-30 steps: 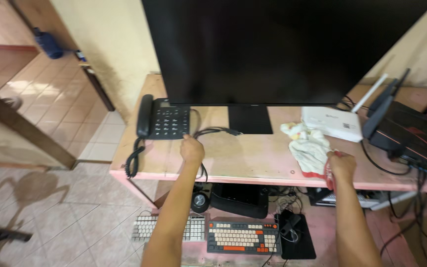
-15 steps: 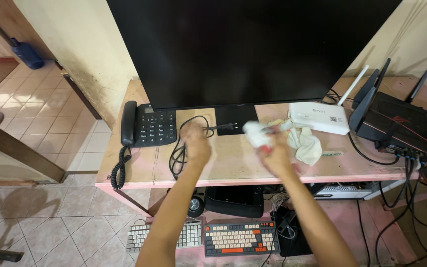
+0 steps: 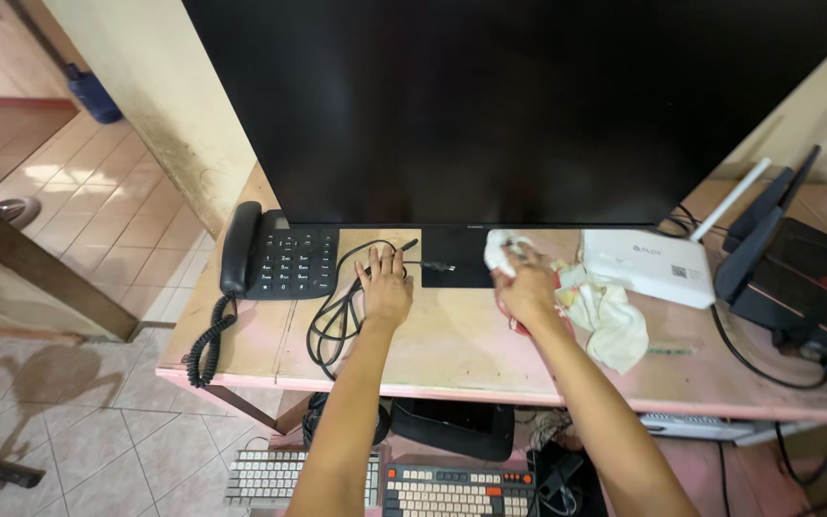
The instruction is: The person wipes down various electronic devices including a desktop fan, a landline telephone, a computer monitor, and a handheld gaming console with a cloth.
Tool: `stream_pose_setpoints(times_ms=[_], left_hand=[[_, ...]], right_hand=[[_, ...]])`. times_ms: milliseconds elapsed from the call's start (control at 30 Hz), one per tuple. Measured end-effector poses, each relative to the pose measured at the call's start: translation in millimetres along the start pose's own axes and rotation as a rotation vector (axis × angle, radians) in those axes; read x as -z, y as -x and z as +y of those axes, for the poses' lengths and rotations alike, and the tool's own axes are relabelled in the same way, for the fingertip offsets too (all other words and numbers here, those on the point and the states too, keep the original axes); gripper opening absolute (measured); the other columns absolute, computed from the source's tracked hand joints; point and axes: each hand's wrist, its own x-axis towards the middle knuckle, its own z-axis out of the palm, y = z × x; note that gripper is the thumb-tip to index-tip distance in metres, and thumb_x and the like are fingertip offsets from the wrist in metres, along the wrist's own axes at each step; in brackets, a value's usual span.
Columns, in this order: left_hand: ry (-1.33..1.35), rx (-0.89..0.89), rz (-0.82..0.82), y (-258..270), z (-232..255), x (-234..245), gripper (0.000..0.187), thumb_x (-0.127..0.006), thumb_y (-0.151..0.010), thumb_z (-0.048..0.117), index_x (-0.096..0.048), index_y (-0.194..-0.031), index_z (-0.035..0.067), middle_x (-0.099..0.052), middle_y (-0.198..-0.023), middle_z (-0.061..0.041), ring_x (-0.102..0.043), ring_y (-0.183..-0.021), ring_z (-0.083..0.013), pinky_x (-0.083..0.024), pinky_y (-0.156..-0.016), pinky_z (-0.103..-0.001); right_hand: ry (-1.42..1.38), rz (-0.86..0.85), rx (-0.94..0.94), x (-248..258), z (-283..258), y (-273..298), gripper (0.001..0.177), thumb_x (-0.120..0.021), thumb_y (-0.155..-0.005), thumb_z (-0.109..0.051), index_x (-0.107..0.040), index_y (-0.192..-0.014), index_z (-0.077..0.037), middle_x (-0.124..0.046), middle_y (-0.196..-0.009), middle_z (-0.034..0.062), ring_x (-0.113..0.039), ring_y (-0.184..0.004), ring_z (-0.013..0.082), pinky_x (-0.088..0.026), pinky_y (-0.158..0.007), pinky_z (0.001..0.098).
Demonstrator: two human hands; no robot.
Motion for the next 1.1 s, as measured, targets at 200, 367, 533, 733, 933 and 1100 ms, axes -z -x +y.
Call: stream_pose_setpoints(times_ms=[200,367,533,733,933,1100], left_hand=[[0.23,0.067,0.186,-5,0,-6,0.054,-0.062,-0.091,0.019,-0.051,-0.142,0.008,-0.043,-0.154,-0.01,-0.029,-0.149,-0.0318,-0.015,-0.122,-0.058],[0.18,0.056,0.11,-2,-2,-4,0.033,-0.055,-0.094,0.006,-0.067,-0.123,0.016,-0.055,-0.149,0.001,-0.036,-0.154,-0.0214,-0.019,-0.134,-0.05],[-0.053,0.091,0.124,-7,2,-4,0.054,-0.052,-0.089,0.008,-0.055,-0.143,0.004,-0.046,-0.155,-0.005,-0.028,-0.151,-0.0308,-0.011,-0.125,-0.057],[-0.131,0.22,0.102,-7,2,-6,0.064,-0.045,-0.095,0.027,-0.041,-0.149,-0.006,-0.03,-0.165,-0.015,-0.015,-0.154,-0.0398,-0.005,-0.124,-0.057],[-0.142,0.195,0.075,-9,-1,-11,0.066,-0.046,-0.093,0.027,-0.04,-0.149,-0.008,-0.029,-0.164,-0.017,-0.015,-0.154,-0.0402,-0.005,-0.123,-0.056],[-0.082,0.195,0.063,-9,-2,-9,0.065,-0.045,-0.094,0.025,-0.039,-0.15,-0.008,-0.028,-0.165,-0.017,-0.015,-0.154,-0.0396,-0.006,-0.124,-0.056]], right_hand=[[0.187,-0.033,0.299,-24,13,-49,0.048,-0.069,-0.083,-0.032,-0.066,-0.13,-0.02,-0.059,-0.142,0.0179,-0.054,-0.128,0.0408,-0.044,-0.1,0.0552],[0.043,-0.244,-0.077,-50,24,-106,0.054,-0.064,-0.095,-0.037,-0.06,-0.143,-0.013,-0.057,-0.143,0.0182,-0.054,-0.132,0.0392,-0.044,-0.112,0.0492],[0.167,-0.111,0.181,-63,14,-45,0.052,-0.067,-0.088,-0.025,-0.062,-0.139,-0.014,-0.048,-0.144,0.0267,-0.053,-0.125,0.0462,-0.044,-0.103,0.0522],[-0.003,-0.176,0.538,-49,-34,-21,0.048,-0.069,-0.088,-0.027,-0.064,-0.133,-0.013,-0.054,-0.145,0.0166,-0.055,-0.128,0.0422,-0.04,-0.108,0.0556],[0.002,-0.44,0.164,-83,-75,-97,0.051,-0.057,-0.101,-0.039,-0.057,-0.149,-0.022,-0.06,-0.139,0.0178,-0.055,-0.131,0.038,-0.043,-0.114,0.0513],[-0.081,-0.181,0.451,-74,-73,-33,0.043,-0.068,-0.092,-0.029,-0.067,-0.132,-0.016,-0.055,-0.146,0.0116,-0.05,-0.135,0.0334,-0.037,-0.113,0.0505]])
